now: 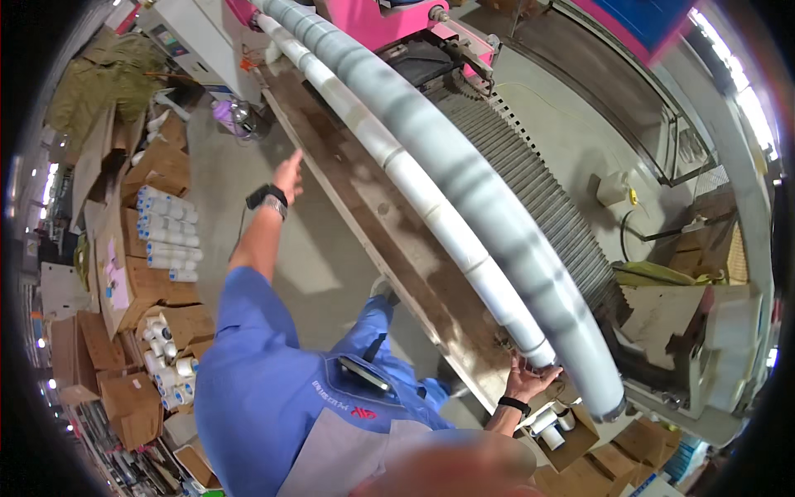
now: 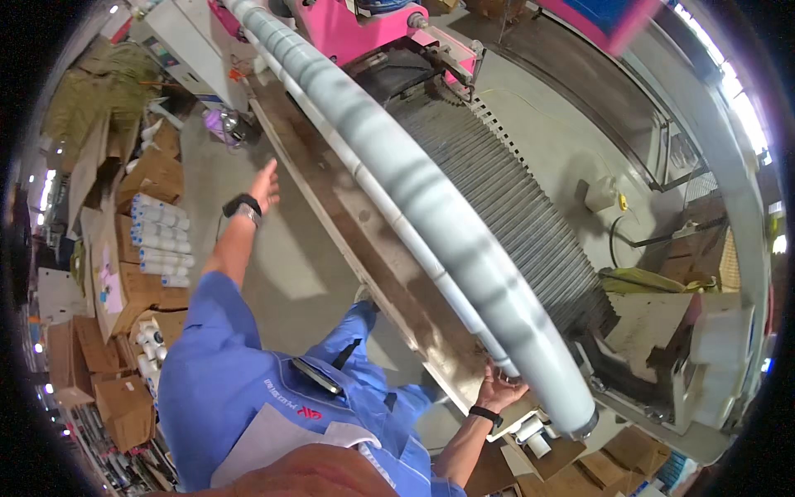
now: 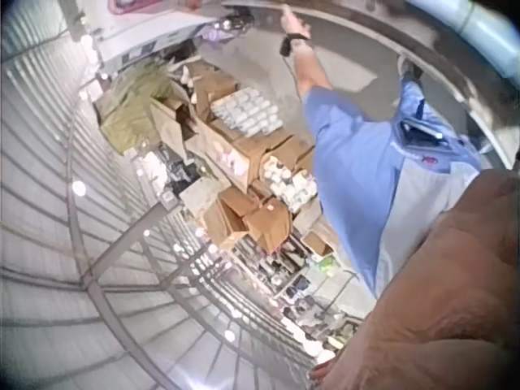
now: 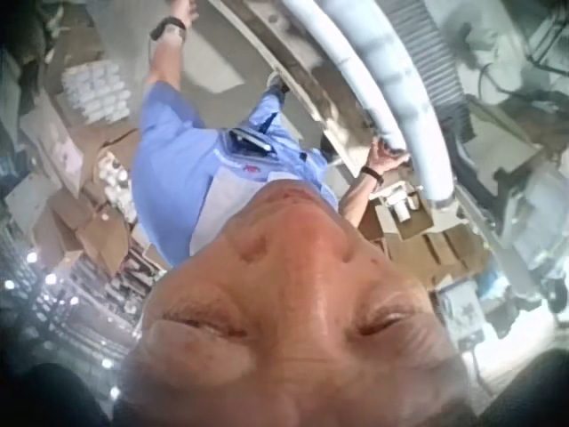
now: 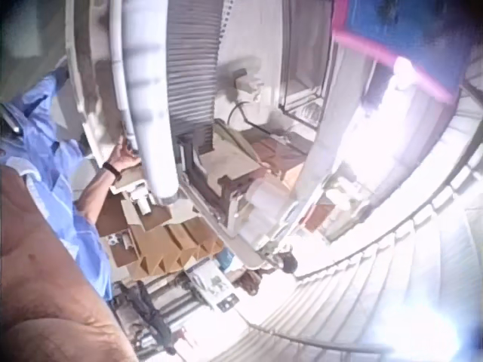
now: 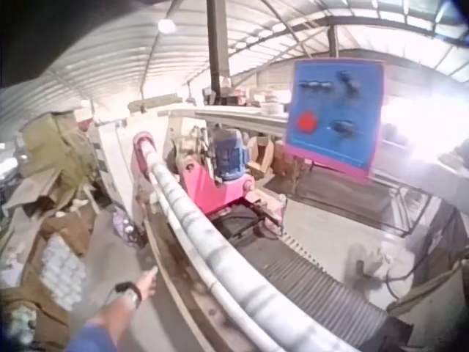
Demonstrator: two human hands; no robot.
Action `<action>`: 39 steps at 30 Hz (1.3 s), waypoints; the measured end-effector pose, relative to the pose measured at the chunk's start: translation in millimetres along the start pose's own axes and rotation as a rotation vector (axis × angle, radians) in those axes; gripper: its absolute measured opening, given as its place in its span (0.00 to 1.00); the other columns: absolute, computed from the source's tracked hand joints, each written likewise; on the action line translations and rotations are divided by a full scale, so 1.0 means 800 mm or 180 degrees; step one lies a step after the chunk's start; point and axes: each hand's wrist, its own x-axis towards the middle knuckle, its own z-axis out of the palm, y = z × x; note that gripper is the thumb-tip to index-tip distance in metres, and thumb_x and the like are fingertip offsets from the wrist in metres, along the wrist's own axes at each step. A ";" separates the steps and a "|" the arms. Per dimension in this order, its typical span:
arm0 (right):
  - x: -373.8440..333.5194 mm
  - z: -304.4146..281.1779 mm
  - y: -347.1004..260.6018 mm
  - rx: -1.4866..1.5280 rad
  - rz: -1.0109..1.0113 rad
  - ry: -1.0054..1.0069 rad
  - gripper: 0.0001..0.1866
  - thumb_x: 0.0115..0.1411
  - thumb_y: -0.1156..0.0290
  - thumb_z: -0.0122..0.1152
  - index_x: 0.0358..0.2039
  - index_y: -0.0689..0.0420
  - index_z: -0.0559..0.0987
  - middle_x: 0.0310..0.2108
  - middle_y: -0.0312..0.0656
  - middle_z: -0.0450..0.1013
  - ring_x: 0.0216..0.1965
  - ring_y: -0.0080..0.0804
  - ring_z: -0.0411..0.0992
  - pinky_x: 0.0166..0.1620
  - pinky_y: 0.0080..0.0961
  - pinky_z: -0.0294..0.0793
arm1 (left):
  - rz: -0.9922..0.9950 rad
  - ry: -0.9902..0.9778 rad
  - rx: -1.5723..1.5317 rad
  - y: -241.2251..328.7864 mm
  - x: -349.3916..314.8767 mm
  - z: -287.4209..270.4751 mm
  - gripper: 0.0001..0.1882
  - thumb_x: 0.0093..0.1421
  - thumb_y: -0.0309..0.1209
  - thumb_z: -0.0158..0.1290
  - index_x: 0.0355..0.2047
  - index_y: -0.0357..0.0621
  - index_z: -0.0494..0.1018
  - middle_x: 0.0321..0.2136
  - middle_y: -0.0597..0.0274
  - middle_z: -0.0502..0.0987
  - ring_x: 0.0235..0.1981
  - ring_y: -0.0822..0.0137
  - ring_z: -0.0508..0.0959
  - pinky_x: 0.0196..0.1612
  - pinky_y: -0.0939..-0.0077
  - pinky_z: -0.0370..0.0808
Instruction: Operating an industrial rolling machine, handling large rolls of material and replacing cardboard cores.
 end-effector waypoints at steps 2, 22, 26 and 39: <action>0.021 0.007 0.002 0.0220 -0.0165 0.0092 0.37 0.59 0.35 0.52 0.61 0.46 0.69 0.59 0.41 0.69 0.59 0.48 0.68 0.56 0.61 0.70 | -0.0087 -0.0365 -0.0306 0.060 0.059 0.031 0.57 0.55 0.66 0.55 0.73 0.48 0.43 0.73 0.48 0.45 0.72 0.41 0.45 0.66 0.34 0.47; 0.006 -0.012 -0.027 0.0184 -0.0356 -0.0474 0.29 0.67 0.48 0.50 0.58 0.57 0.68 0.57 0.46 0.69 0.55 0.39 0.70 0.61 0.39 0.69 | -0.0049 -0.0866 -0.1443 0.032 0.250 0.167 0.30 0.59 0.51 0.55 0.56 0.46 0.70 0.52 0.59 0.74 0.51 0.60 0.73 0.54 0.53 0.68; 0.075 -0.119 -0.049 -0.0243 -0.0590 -0.0548 0.24 0.64 0.54 0.57 0.53 0.58 0.72 0.50 0.43 0.73 0.50 0.36 0.73 0.57 0.37 0.72 | -0.0059 -0.1140 -0.1578 0.010 0.116 0.225 0.28 0.60 0.48 0.54 0.56 0.46 0.70 0.53 0.59 0.74 0.53 0.59 0.72 0.57 0.54 0.66; 0.052 -0.592 -0.509 -0.1503 -0.2491 0.1936 0.25 0.51 0.71 0.71 0.50 0.61 0.75 0.40 0.41 0.76 0.36 0.31 0.75 0.43 0.33 0.80 | -0.1917 -0.2879 -0.2250 -0.317 -0.552 0.519 0.25 0.57 0.43 0.59 0.53 0.46 0.73 0.54 0.60 0.76 0.56 0.57 0.73 0.65 0.51 0.63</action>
